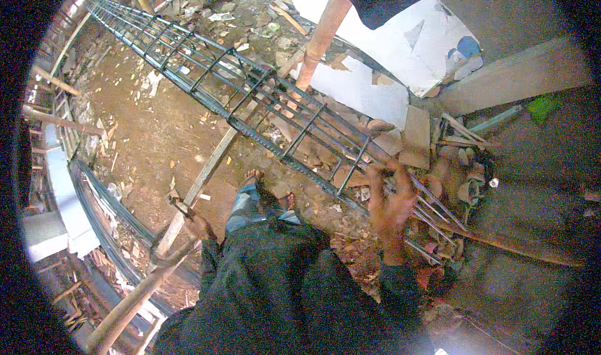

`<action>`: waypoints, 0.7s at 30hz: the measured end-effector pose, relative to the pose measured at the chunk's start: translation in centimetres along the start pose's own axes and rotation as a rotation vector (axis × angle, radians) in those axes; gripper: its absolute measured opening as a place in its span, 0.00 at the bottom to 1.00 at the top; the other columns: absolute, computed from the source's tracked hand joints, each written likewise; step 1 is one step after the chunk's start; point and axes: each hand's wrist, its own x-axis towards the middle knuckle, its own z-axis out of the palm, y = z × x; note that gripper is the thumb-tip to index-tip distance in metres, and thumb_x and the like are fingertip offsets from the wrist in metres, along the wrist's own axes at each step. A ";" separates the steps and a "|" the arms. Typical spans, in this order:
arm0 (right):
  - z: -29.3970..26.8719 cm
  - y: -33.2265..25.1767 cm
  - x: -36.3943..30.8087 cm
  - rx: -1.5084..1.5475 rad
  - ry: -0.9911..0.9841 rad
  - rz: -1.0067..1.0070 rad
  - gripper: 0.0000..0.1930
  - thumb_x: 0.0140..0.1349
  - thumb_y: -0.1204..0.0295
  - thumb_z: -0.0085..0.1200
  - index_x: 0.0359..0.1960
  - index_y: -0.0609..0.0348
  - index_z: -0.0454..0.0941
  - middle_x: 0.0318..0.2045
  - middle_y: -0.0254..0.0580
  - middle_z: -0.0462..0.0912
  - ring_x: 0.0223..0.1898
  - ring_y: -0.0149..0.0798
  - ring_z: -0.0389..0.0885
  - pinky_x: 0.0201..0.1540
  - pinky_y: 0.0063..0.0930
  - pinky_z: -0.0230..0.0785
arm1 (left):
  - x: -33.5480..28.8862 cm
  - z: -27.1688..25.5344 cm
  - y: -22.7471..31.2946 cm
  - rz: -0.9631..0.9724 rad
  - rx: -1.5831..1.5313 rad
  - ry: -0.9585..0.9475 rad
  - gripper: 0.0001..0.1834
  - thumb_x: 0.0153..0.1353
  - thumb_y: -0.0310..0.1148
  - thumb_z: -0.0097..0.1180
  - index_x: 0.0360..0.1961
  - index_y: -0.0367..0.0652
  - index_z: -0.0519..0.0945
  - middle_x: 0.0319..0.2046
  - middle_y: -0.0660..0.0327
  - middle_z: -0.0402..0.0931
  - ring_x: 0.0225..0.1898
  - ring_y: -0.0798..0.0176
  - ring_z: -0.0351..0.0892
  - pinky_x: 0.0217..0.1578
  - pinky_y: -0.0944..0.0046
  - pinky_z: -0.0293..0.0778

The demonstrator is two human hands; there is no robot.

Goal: The person assembles a rebar cage by tying intersecting steel bars with wire using pliers. They repeatedly wrap wire around bar intersections and twist it to secure the structure.

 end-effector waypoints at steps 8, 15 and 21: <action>6.6 -5.7 -4.1 0.318 -0.400 -0.418 0.34 0.59 0.52 0.78 0.60 0.60 0.82 0.44 0.46 0.87 0.48 0.45 0.86 0.56 0.41 0.76 | -4.2 -5.1 16.5 0.613 -0.086 0.087 0.21 0.82 0.44 0.55 0.50 0.32 0.76 0.31 0.60 0.74 0.36 0.60 0.75 0.36 0.58 0.71; 10.6 -8.9 -4.4 0.461 -0.469 -0.564 0.56 0.59 0.43 0.77 0.79 0.66 0.62 0.64 0.61 0.78 0.63 0.61 0.79 0.69 0.50 0.67 | -15.0 -5.9 26.4 0.220 -0.616 -0.681 0.28 0.68 0.53 0.67 0.51 0.38 0.75 0.33 0.65 0.74 0.31 0.69 0.71 0.30 0.66 0.65; 10.7 -7.3 -6.8 0.727 -0.937 -0.112 0.50 0.64 0.54 0.75 0.79 0.64 0.61 0.64 0.58 0.79 0.63 0.56 0.81 0.63 0.46 0.74 | -19.6 -3.9 29.6 0.232 -0.807 -1.270 0.43 0.63 0.63 0.66 0.63 0.36 0.73 0.52 0.56 0.76 0.51 0.56 0.78 0.54 0.55 0.75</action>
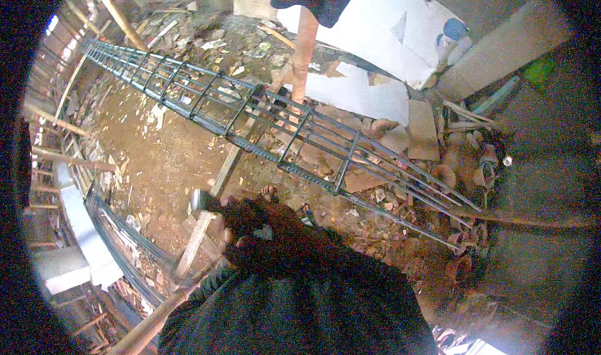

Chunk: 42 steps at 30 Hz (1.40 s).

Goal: The person assembles a rebar cage by tying intersecting steel bars with wire using pliers. They repeatedly wrap wire around bar intersections and twist it to secure the structure.

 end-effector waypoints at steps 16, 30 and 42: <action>-5.5 -3.9 -11.7 -0.608 0.697 0.557 0.21 0.73 0.70 0.64 0.65 0.61 0.78 0.54 0.42 0.82 0.53 0.40 0.83 0.54 0.38 0.80 | 13.4 -1.6 3.8 0.313 1.138 -0.222 0.15 0.66 0.37 0.70 0.46 0.39 0.81 0.50 0.47 0.79 0.54 0.38 0.77 0.57 0.45 0.72; -16.3 -14.8 -8.2 -1.687 -0.057 0.640 0.39 0.61 0.78 0.62 0.77 0.46 0.70 0.63 0.49 0.78 0.59 0.53 0.78 0.67 0.49 0.68 | 22.0 0.0 -3.5 0.697 1.218 -0.294 0.14 0.70 0.40 0.66 0.46 0.41 0.81 0.47 0.53 0.78 0.49 0.45 0.76 0.53 0.45 0.67; -18.1 -13.5 -4.8 -1.886 -0.304 0.667 0.30 0.71 0.68 0.56 0.75 0.41 0.73 0.67 0.45 0.78 0.66 0.60 0.77 0.77 0.65 0.56 | 22.8 -0.6 -3.3 0.539 1.356 -0.462 0.18 0.73 0.48 0.59 0.38 0.42 0.84 0.39 0.55 0.83 0.50 0.48 0.80 0.65 0.37 0.62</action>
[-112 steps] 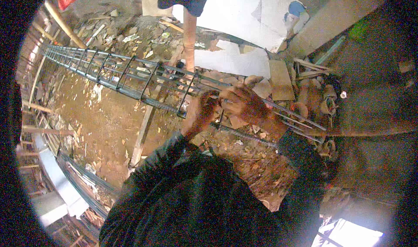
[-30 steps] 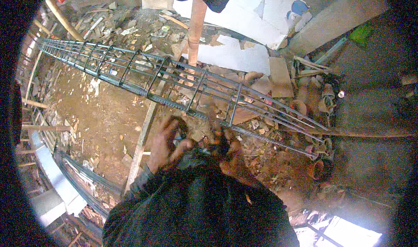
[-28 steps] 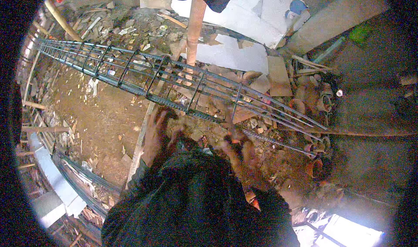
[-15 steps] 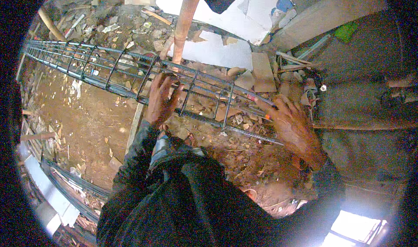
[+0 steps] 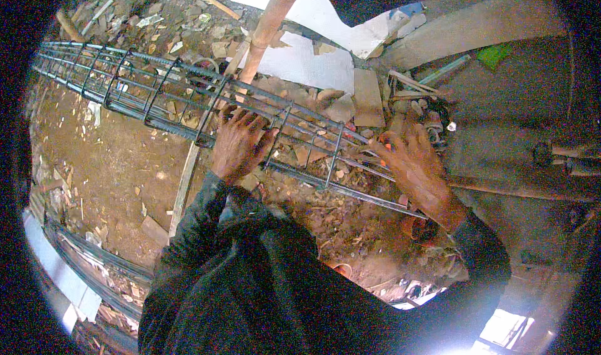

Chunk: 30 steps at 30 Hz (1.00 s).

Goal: The person assembles a rebar cage by tying intersecting steel bars with wire using pliers. They repeatedly wrap wire around bar intersections and twist it to secure the structure.

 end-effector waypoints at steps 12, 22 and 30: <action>-2.2 -1.2 1.7 -0.029 -0.097 -0.002 0.30 0.69 0.67 0.56 0.74 0.40 0.75 0.73 0.51 0.73 0.77 0.67 0.64 0.80 0.70 0.48 | -0.1 0.3 -0.3 -0.032 0.009 -0.049 0.20 0.74 0.50 0.58 0.40 0.42 0.86 0.41 0.53 0.84 0.52 0.46 0.80 0.64 0.37 0.65; -3.8 -2.2 3.6 -0.185 -0.173 -0.029 0.26 0.69 0.63 0.57 0.69 0.47 0.79 0.68 0.58 0.78 0.74 0.72 0.68 0.73 0.71 0.60 | -0.1 0.6 -0.4 0.007 -0.035 0.086 0.19 0.73 0.47 0.60 0.35 0.41 0.85 0.36 0.52 0.81 0.48 0.47 0.79 0.61 0.41 0.66; -2.6 2.2 6.0 0.458 -0.654 0.017 0.18 0.77 0.58 0.55 0.53 0.63 0.76 0.35 0.57 0.89 0.38 0.62 0.90 0.39 0.55 0.80 | 0.0 0.4 -0.4 0.015 -0.036 0.073 0.18 0.72 0.46 0.61 0.35 0.40 0.85 0.34 0.52 0.81 0.46 0.48 0.79 0.60 0.41 0.66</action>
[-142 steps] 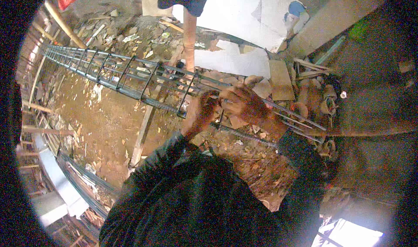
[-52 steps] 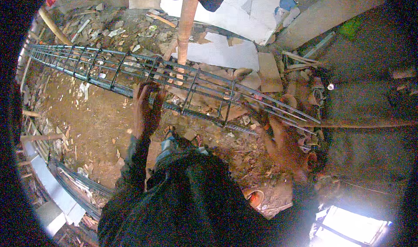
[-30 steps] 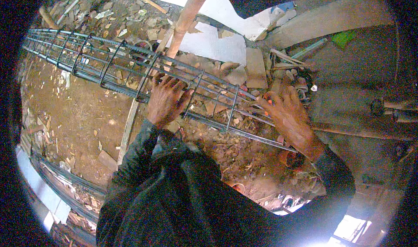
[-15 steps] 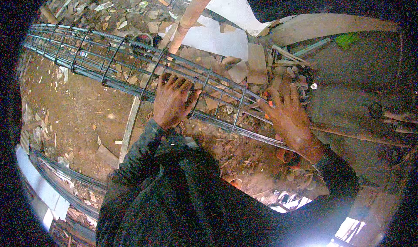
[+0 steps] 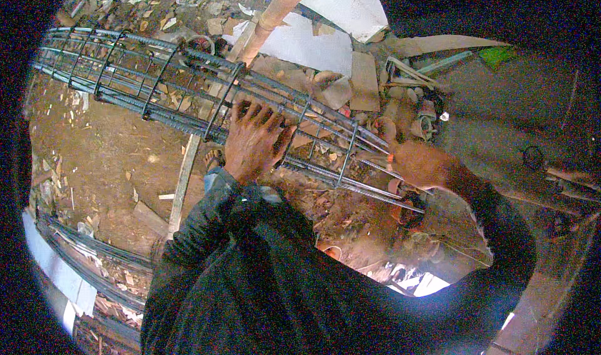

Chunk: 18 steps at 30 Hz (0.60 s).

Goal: The person assembles a rebar cage by tying intersecting steel bars with wire using pliers. They repeatedly wrap wire around bar intersections and twist it to secure the structure.

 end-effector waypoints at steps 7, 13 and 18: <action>-2.0 0.8 -0.4 0.642 -0.383 -0.125 0.23 0.66 0.53 0.69 0.49 0.61 0.80 0.25 0.39 0.86 0.21 0.37 0.82 0.26 0.37 0.76 | -0.1 0.1 -0.2 -0.035 -0.058 0.017 0.17 0.70 0.45 0.63 0.36 0.39 0.85 0.34 0.53 0.81 0.45 0.48 0.79 0.61 0.41 0.67; 0.8 -0.6 -2.7 -0.254 0.319 0.002 0.38 0.51 0.66 0.74 0.65 0.62 0.73 0.40 0.44 0.84 0.45 0.53 0.85 0.47 0.51 0.77 | 0.0 0.2 -0.2 -0.032 -0.039 -0.008 0.17 0.69 0.44 0.64 0.37 0.39 0.86 0.34 0.53 0.81 0.46 0.49 0.80 0.61 0.40 0.66; 4.4 0.9 -3.8 -0.587 0.561 0.000 0.33 0.58 0.65 0.64 0.67 0.56 0.78 0.52 0.39 0.82 0.57 0.45 0.80 0.58 0.47 0.73 | 0.1 0.0 -0.2 -0.001 -0.054 0.031 0.16 0.69 0.44 0.64 0.38 0.39 0.86 0.35 0.53 0.82 0.47 0.48 0.80 0.61 0.40 0.66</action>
